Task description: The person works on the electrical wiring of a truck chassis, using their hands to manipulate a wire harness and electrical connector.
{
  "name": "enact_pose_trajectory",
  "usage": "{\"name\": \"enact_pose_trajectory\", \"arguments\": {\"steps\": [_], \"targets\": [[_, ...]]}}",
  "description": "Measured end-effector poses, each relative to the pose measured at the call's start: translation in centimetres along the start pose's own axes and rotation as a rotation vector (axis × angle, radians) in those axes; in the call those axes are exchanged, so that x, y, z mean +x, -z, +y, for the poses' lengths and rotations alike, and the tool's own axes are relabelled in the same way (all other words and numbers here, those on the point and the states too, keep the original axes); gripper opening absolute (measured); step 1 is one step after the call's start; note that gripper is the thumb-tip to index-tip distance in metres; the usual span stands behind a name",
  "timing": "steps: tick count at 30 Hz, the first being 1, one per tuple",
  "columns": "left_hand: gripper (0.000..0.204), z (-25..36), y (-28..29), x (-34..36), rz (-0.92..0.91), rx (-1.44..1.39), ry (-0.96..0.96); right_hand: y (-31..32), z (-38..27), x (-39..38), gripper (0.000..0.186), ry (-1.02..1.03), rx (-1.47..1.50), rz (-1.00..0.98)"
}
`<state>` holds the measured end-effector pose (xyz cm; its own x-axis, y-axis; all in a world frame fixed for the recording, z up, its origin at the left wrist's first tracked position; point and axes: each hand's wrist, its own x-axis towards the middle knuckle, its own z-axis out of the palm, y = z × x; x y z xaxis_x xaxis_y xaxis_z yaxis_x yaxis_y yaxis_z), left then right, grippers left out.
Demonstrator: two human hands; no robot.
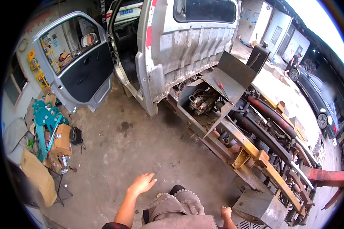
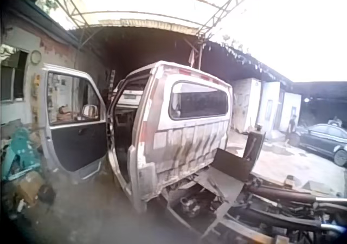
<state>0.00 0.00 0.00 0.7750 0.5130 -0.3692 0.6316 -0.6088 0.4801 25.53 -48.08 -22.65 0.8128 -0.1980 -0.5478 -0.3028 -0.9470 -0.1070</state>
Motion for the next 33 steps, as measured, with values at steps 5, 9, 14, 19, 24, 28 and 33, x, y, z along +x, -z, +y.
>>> {"name": "enact_pose_trajectory", "arguments": {"steps": [5, 9, 14, 19, 24, 28, 33], "targets": [[0.046, -5.2, -1.4, 6.5, -0.098, -0.059, 0.055, -8.4, -11.7, -4.2, 0.044, -0.101, -0.269, -0.202], [0.045, -12.0, -5.4, 8.8, -0.199, -0.372, 0.042, -14.3, -25.1, -1.2, 0.039, 0.29, -0.461, -0.355], [0.048, -14.5, 6.9, 12.5, -0.036, -0.19, 0.41, -11.3, -47.2, 1.7, 0.034, 0.514, -0.536, -0.422], [0.038, -14.7, 15.4, 26.4, 0.132, -0.342, 0.292, -13.9, -58.0, 7.9, 0.03, 0.924, -0.133, -0.461], [0.029, -13.2, 17.8, 41.1, 0.018, -0.906, -0.023, -12.5, -59.4, 4.9, 0.035, 0.536, 0.034, -0.426], [0.026, -9.6, 18.3, 55.1, -0.234, -1.108, -0.087, -12.6, -54.9, 2.3, 0.039, 0.198, 0.183, -0.34], [0.034, -3.3, 14.0, 68.7, -0.208, -1.202, 0.0, -16.5, -52.1, -4.7, 0.045, -0.095, 0.548, -0.178]]}}
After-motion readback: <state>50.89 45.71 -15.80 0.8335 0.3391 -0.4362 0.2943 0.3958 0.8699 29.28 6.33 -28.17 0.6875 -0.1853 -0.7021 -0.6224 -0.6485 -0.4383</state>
